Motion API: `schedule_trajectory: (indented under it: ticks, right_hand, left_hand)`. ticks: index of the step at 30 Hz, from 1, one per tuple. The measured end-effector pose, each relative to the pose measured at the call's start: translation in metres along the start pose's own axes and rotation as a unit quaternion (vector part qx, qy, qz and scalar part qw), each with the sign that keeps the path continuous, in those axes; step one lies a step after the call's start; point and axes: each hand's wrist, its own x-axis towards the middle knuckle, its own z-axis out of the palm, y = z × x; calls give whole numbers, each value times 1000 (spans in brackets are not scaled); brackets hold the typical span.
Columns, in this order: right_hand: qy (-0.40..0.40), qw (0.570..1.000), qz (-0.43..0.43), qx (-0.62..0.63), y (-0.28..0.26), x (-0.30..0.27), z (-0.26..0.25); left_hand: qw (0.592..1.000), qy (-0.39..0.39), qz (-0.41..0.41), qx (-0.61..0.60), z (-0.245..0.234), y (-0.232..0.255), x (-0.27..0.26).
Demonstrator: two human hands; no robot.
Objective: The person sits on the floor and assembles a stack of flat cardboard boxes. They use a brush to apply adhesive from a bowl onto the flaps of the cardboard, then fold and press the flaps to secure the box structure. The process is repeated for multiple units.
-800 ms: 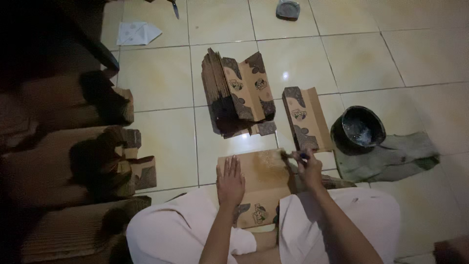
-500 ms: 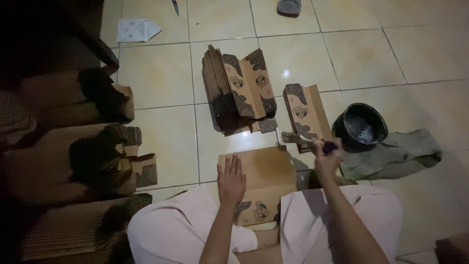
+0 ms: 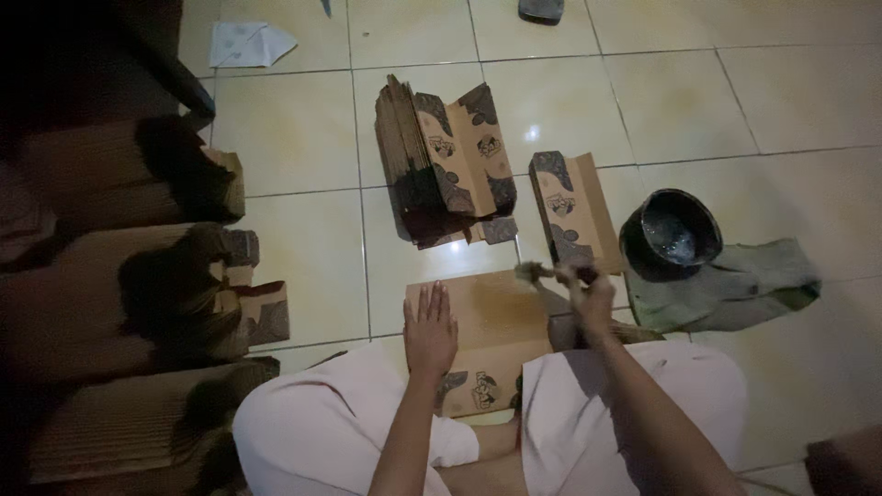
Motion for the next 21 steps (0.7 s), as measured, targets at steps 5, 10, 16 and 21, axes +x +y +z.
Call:
schedule_trajectory:
  ticks: [5,10,16,21]
  right_hand:
    - [-117,978,-28,168,-14,-27,-22]
    - [-151,987,-41,-33,-23,-37,3]
    - [-153,975,-156,27,-46,8,57]
    - [-156,976,-151,-7,-67,14,78]
  left_hand:
    - [1000,-17,-3,-16,-3,1,2]
    - [1000,-15,0,-25,-7,-1,-1]
    - [1000,24,0,3,1,0,1]
    - [999,-7,-3,-31,-3,-1,0]
